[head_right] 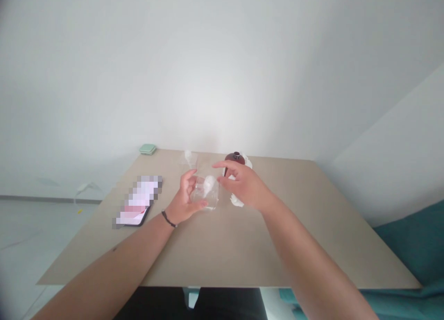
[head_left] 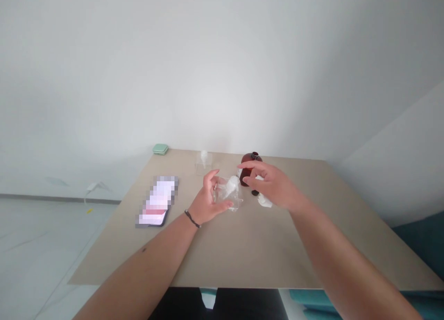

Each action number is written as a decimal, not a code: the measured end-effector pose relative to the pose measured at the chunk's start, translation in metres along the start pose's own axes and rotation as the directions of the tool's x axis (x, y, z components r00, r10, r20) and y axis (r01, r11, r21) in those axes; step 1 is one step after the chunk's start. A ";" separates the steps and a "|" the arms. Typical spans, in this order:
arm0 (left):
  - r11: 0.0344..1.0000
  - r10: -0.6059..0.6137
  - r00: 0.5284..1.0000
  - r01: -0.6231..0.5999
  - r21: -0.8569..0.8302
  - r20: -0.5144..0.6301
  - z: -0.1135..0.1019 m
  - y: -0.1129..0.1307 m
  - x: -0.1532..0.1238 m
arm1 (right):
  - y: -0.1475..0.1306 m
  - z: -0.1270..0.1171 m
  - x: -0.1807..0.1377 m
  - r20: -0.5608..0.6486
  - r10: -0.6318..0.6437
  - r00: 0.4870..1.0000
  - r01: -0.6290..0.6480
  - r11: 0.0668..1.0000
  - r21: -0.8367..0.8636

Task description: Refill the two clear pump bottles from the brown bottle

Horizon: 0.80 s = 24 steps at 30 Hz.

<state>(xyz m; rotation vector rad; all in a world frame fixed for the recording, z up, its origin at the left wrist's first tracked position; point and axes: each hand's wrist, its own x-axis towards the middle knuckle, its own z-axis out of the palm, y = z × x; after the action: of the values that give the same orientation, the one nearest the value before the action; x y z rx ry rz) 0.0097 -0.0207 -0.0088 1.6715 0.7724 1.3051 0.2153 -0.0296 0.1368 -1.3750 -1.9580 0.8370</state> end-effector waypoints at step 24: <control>0.999 -0.014 0.871 0.038 0.039 -0.491 -0.012 0.008 0.012 | -0.094 -0.017 0.094 0.424 0.120 0.898 0.294 0.553 -0.779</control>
<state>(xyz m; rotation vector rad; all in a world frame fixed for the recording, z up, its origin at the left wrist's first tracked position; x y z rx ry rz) 0.0007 -0.0110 0.0049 1.3642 1.1240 1.7338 0.1474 0.0371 0.2307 -1.6356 -2.9933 0.0731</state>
